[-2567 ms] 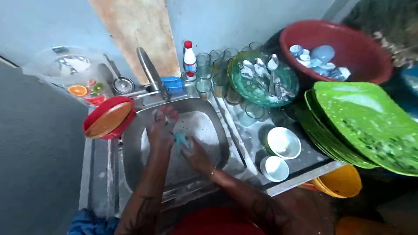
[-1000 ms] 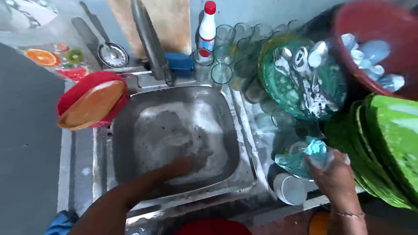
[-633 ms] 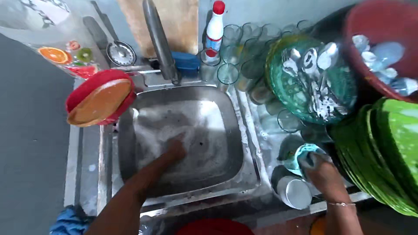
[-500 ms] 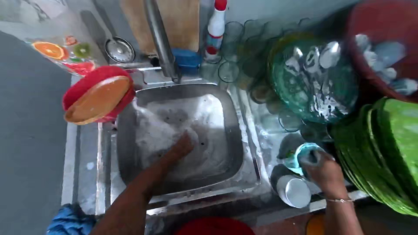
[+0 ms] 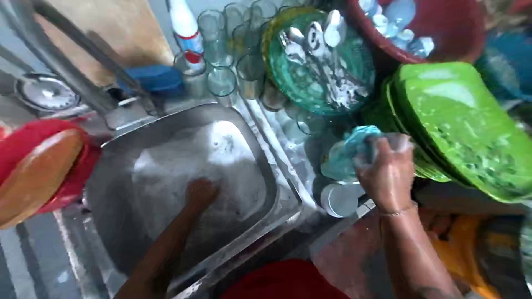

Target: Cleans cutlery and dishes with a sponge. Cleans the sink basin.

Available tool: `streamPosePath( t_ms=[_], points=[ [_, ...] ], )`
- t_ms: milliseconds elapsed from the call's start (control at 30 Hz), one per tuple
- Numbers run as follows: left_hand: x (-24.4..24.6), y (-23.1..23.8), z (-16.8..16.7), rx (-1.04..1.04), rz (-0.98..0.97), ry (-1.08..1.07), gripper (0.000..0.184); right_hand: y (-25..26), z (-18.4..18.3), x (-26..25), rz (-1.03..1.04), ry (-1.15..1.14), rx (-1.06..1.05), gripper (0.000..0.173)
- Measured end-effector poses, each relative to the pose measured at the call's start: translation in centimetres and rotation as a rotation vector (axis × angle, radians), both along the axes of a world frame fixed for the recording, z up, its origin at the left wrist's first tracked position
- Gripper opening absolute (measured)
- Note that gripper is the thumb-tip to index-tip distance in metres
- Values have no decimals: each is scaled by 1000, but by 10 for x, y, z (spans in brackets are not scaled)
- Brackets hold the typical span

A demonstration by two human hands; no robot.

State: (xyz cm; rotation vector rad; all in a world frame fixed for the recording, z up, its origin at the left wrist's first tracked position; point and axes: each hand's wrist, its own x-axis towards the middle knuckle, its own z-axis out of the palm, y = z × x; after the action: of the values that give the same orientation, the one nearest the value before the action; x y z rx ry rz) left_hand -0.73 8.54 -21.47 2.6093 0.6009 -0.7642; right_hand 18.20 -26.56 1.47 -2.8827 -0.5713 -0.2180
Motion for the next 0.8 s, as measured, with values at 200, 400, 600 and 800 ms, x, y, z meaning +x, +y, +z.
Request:
streamPosePath(
  t_ms=[200, 400, 600, 800],
  points=[
    [-7, -16, 15, -37, 46, -118, 47, -13, -28, 8, -30, 464, -88, 65],
    [-4, -42, 64, -46, 154, -48, 40, -13, -22, 4, -12, 438, -25, 54],
    [-21, -25, 11, 135, -189, 33, 33, -3, -2, -21, 122, 173, 122, 36],
    [-2, -24, 25, 22, 1, 114, 47, 23, -4, -50, 414, 218, 248, 37]
  ],
)
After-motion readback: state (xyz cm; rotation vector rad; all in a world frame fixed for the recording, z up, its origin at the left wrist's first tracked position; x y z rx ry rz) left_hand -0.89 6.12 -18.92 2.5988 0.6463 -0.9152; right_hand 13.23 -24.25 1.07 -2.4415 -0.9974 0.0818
